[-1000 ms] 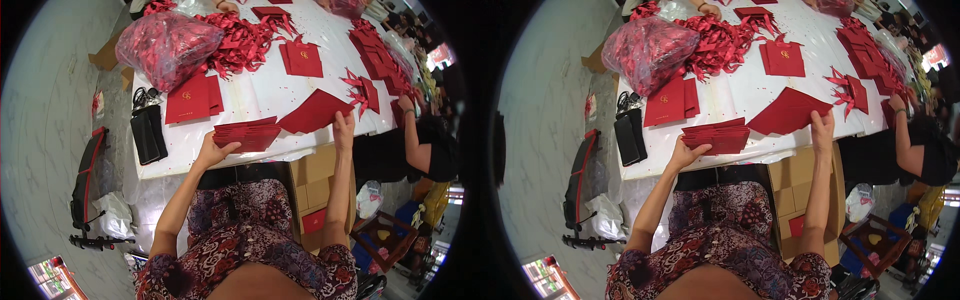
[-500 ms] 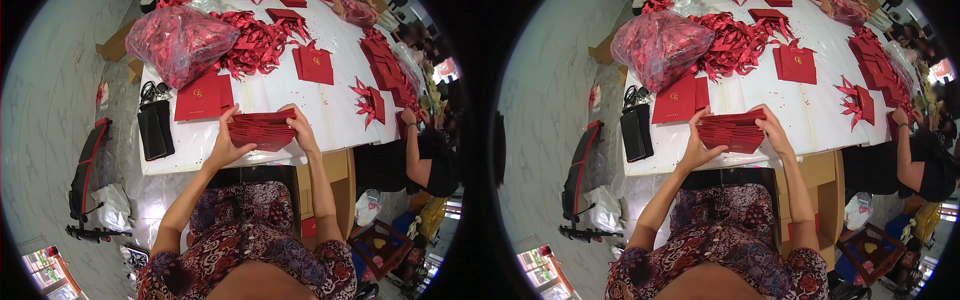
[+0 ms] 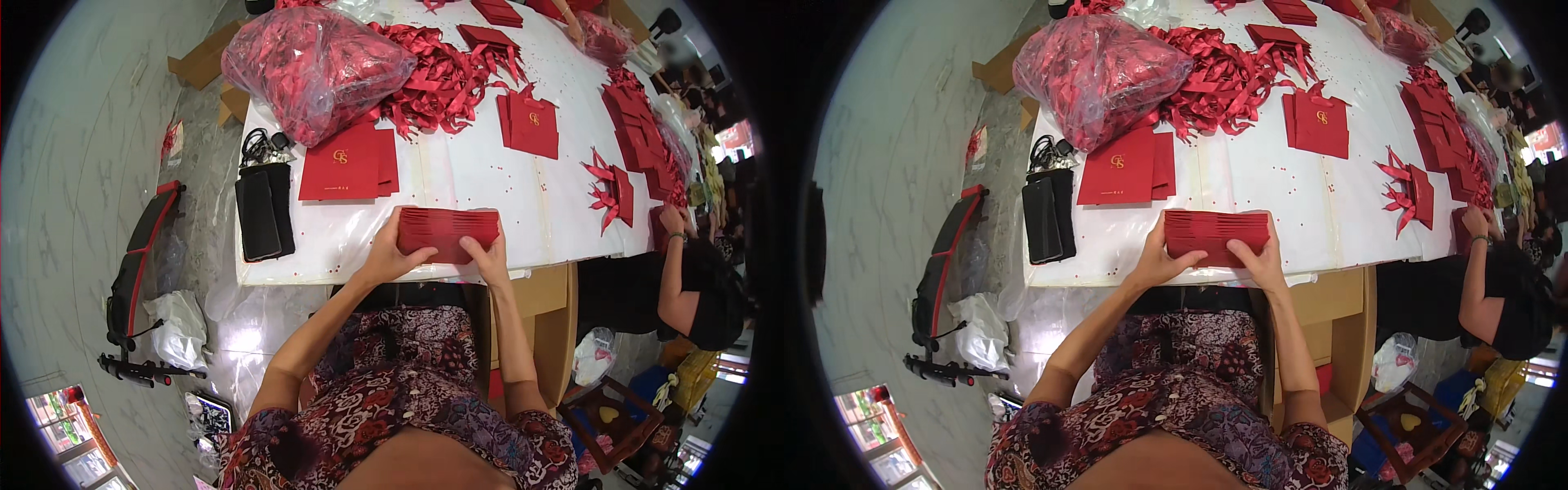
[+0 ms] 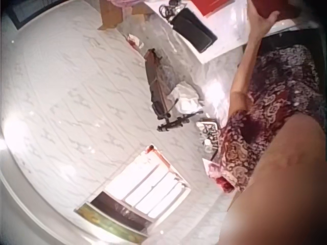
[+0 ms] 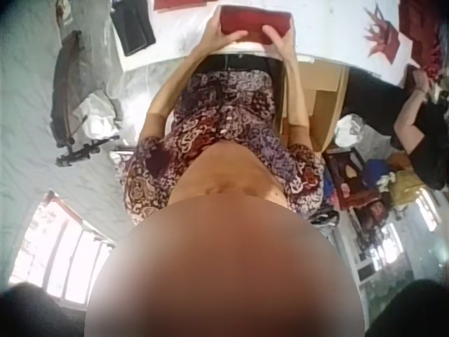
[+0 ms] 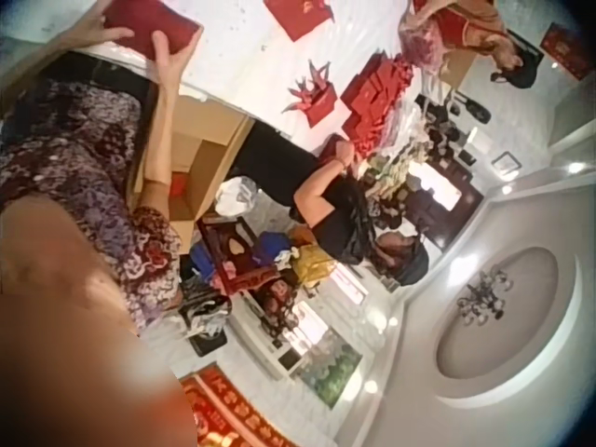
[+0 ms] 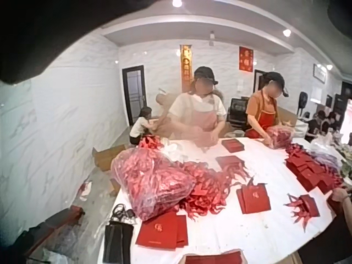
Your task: Tying decorative ribbons onto red envelopes and packing them into boxes.
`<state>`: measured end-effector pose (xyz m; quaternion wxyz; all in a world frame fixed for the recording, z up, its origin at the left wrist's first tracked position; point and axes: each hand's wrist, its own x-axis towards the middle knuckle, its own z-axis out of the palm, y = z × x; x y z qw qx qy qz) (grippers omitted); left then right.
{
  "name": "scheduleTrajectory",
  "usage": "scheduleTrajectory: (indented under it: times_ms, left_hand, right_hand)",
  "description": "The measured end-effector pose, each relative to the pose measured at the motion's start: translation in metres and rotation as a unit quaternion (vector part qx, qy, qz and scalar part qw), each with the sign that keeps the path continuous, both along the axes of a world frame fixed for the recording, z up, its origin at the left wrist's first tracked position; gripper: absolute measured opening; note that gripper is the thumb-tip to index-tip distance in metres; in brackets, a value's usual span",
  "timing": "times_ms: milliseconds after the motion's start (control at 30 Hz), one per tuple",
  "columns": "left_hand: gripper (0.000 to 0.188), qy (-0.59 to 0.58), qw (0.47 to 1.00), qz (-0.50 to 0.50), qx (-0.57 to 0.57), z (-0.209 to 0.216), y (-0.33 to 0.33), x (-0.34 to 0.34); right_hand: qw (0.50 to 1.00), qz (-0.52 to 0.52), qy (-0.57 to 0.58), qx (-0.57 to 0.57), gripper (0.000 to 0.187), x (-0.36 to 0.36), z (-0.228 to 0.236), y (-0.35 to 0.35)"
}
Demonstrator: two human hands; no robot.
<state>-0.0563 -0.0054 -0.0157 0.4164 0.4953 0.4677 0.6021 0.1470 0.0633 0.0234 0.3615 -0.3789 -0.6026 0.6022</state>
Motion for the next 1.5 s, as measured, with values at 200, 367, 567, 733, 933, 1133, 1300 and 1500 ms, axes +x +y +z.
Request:
scheduleTrajectory:
  times_ms: [200, 367, 567, 733, 933, 1133, 1300, 1500]
  left_hand:
    - [0.044, 0.113, 0.984, 0.082, 0.108, 0.057, 0.002, -0.031]
    - [0.046, 0.401, 0.847, 0.178, 0.3, 0.111, 0.018, -0.087]
    - [0.048, 0.57, 0.778, 0.201, 0.172, 0.057, 0.012, -0.124]
    - [0.05, 0.591, 0.763, 0.214, 0.152, 0.029, 0.017, -0.119]
    - [0.068, 0.647, 0.733, 0.206, 0.054, 0.008, 0.02, -0.107]
    - [0.078, 0.666, 0.739, 0.1, 0.027, 0.014, 0.026, -0.102]
    - [0.093, 0.71, 0.701, 0.048, -0.044, 0.027, 0.024, -0.105]
    - [0.073, 0.676, 0.71, 0.031, 0.195, 0.048, 0.037, -0.026]
  right_hand:
    - [0.993, 0.054, 0.061, 0.086, 0.056, -0.028, 0.032, 0.022]
    - [0.989, 0.031, 0.066, 0.128, 0.066, -0.048, 0.042, 0.038]
    - [0.998, 0.045, 0.018, 0.043, 0.044, -0.053, -0.002, 0.021]
    - [1.0, 0.023, 0.007, -0.002, 0.034, -0.033, -0.017, 0.002]
    - [1.0, -0.011, -0.001, 0.0, 0.025, -0.008, -0.042, -0.014]
    - [0.994, -0.098, -0.019, 0.04, 0.024, 0.055, -0.057, -0.029]
    - [0.964, -0.253, 0.056, 0.057, 0.017, 0.112, -0.065, -0.046]
    - [0.871, -0.486, -0.06, 0.026, 0.015, 0.246, -0.151, -0.124]
